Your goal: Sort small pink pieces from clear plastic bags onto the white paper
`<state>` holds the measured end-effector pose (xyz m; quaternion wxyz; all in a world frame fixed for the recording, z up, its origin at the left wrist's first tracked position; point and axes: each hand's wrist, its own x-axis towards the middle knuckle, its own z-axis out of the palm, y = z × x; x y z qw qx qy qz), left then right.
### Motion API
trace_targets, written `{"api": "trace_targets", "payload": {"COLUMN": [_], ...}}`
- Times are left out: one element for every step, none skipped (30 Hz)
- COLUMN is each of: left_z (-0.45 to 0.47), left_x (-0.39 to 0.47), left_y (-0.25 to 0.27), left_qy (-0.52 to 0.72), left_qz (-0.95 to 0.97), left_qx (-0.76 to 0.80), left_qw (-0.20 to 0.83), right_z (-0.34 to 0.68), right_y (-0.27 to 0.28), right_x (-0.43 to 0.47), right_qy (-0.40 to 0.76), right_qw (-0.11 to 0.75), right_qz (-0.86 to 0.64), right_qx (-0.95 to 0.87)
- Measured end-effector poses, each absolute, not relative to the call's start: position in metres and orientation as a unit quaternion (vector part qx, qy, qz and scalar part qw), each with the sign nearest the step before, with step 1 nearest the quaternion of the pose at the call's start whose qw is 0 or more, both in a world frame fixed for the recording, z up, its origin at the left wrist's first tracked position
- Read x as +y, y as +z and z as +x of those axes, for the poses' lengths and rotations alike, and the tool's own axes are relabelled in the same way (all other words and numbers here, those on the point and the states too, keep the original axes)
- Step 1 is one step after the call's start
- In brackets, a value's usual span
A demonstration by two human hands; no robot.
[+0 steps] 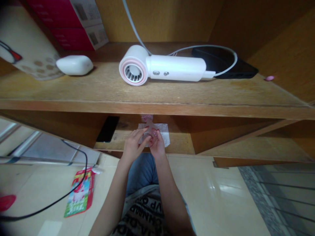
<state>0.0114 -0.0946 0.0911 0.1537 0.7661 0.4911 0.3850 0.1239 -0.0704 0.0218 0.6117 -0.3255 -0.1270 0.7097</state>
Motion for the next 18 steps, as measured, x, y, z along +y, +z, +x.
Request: {"api": "trace_targets", "payload": {"left_z": [0.013,0.014,0.015,0.016,0.017,0.018,0.019,0.019,0.020,0.020,0.020,0.019,0.019,0.018,0.018,0.017,0.015,0.014], "left_x": [-0.094,-0.093,-0.092,-0.091,-0.090,-0.089,-0.088,-0.087,-0.086,-0.085,-0.085,-0.084,-0.084,-0.083,-0.083,-0.082,-0.081,-0.081], "left_y": [0.093,0.094,0.095,0.096,0.096,0.097,0.097,0.097,0.097,0.097,0.097,0.097,0.097,0.096,0.096,0.095,0.094,0.094], "left_qy": [0.366,0.353,0.345,0.340,0.337,0.335,0.335,0.335,0.336,0.338,0.340,0.342,0.345,0.350,0.356,0.366,0.378,0.391], "left_qz": [0.776,0.781,0.783,0.784,0.786,0.788,0.790,0.792,0.792,0.791,0.790,0.787,0.784,0.780,0.775,0.769,0.760,0.749], "left_qx": [0.496,0.501,0.507,0.511,0.512,0.511,0.509,0.507,0.506,0.505,0.507,0.508,0.511,0.513,0.515,0.517,0.520,0.523], "left_qw": [0.136,0.118,0.102,0.088,0.077,0.070,0.066,0.063,0.063,0.063,0.065,0.067,0.070,0.075,0.083,0.091,0.099,0.109], "right_z": [0.123,0.123,0.123,0.123,0.123,0.123,0.124,0.124,0.125,0.126,0.126,0.127,0.127,0.127,0.128,0.128,0.128,0.129], "right_y": [0.021,0.020,0.020,0.020,0.020,0.020,0.020,0.020,0.021,0.021,0.021,0.021,0.021,0.021,0.020,0.020,0.020,0.020], "right_x": [-0.070,-0.070,-0.071,-0.071,-0.071,-0.071,-0.071,-0.071,-0.071,-0.070,-0.070,-0.069,-0.069,-0.069,-0.068,-0.068,-0.068,-0.068], "right_qy": [0.702,0.694,0.687,0.682,0.681,0.683,0.687,0.691,0.695,0.697,0.700,0.704,0.709,0.717,0.726,0.735,0.743,0.750], "right_qw": [0.612,0.611,0.610,0.608,0.606,0.603,0.599,0.595,0.593,0.593,0.595,0.598,0.600,0.602,0.601,0.600,0.598,0.595], "right_qz": [-0.337,-0.351,-0.364,-0.375,-0.382,-0.385,-0.384,-0.382,-0.378,-0.372,-0.364,-0.354,-0.342,-0.327,-0.313,-0.298,-0.285,-0.274], "right_qx": [-0.138,-0.146,-0.152,-0.153,-0.151,-0.149,-0.148,-0.149,-0.151,-0.152,-0.152,-0.148,-0.141,-0.129,-0.116,-0.105,-0.098,-0.094]}}
